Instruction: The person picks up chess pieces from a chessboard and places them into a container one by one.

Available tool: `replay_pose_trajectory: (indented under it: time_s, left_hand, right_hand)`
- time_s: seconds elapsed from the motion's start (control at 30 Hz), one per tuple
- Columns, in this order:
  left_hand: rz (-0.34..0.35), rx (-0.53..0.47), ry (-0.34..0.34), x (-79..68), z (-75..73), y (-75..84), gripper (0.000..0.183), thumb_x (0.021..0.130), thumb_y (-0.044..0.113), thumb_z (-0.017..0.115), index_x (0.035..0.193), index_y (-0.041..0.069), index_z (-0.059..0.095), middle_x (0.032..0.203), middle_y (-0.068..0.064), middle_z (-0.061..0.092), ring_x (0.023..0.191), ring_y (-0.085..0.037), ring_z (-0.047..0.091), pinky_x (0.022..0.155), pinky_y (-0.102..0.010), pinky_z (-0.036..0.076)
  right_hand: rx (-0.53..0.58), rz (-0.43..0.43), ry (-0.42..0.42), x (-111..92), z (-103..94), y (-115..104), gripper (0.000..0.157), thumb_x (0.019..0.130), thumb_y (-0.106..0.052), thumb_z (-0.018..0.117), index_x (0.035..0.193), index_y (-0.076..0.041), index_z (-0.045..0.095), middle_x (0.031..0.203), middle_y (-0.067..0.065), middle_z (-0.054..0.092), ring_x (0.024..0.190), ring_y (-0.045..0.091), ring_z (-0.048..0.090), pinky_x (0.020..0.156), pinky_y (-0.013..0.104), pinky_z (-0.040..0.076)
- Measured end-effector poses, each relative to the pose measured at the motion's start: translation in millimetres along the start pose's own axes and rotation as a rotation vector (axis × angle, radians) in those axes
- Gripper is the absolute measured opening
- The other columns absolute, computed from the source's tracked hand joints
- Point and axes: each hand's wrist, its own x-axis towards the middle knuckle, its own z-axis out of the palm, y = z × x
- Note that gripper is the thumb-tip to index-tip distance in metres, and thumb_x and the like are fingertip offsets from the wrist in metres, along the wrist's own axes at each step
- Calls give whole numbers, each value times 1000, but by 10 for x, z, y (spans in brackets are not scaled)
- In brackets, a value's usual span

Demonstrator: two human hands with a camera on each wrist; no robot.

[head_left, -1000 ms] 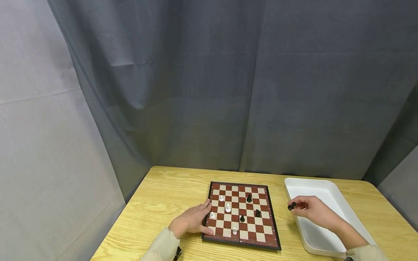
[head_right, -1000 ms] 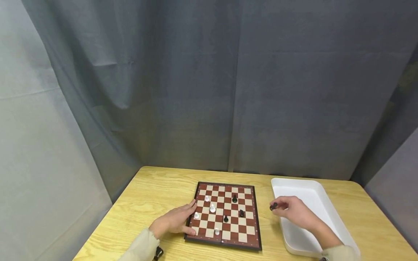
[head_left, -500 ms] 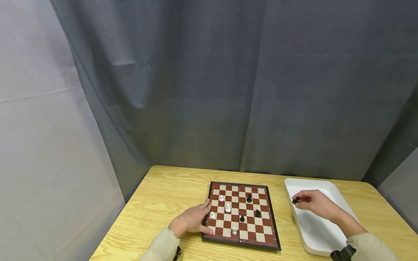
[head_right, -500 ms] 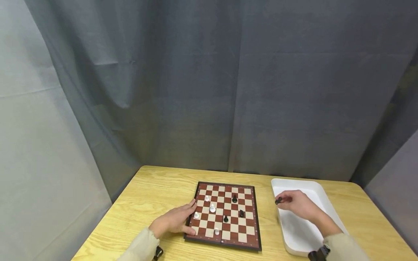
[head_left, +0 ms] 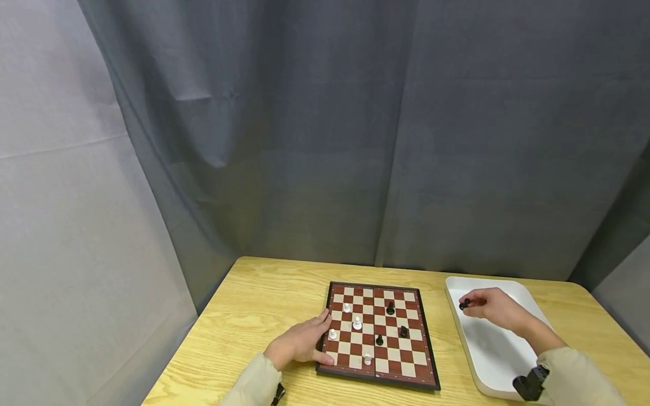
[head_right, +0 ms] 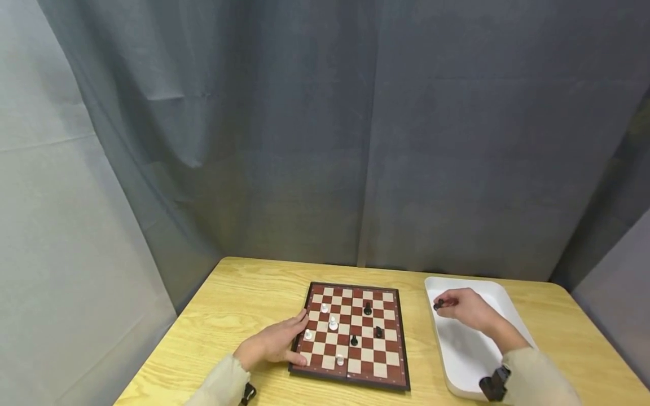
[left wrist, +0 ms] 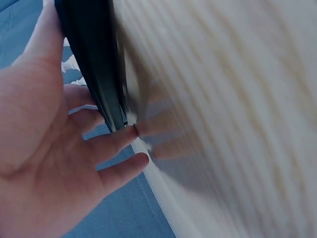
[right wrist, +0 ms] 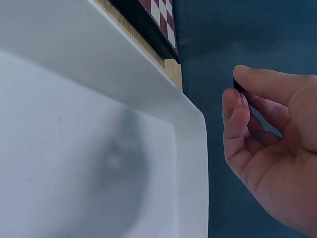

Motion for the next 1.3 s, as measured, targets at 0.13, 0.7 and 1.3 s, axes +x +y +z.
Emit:
replay_pose_trajectory:
  time_s: [0.13, 0.7, 1.3]
  left_hand:
    - [-3, 0, 4, -2, -2, 18, 103, 74, 66, 60, 150, 7, 24, 157, -11, 13, 139, -24, 26, 108, -38, 31]
    - [-19, -8, -1, -9, 14, 28, 103, 74, 66, 59, 151, 8, 24, 157, -10, 12, 139, -24, 26, 108, -38, 31]
    - [-6, -4, -2, -7, 40, -14, 101, 75, 66, 58, 151, 10, 24, 157, -8, 13, 139, -24, 26, 107, -39, 33]
  right_hand:
    - [7, 13, -3, 39, -1, 63, 28, 87, -15, 68, 107, 4, 65, 94, 7, 64, 85, 17, 59, 68, 29, 51]
    - [73, 179, 59, 149, -74, 342, 29, 88, -7, 65, 107, 15, 59, 95, 13, 64, 81, 17, 59, 70, 31, 53]
    - [58, 198, 80, 275, -106, 428, 31, 87, -6, 65, 108, 15, 59, 97, 16, 64, 83, 19, 60, 71, 33, 53]
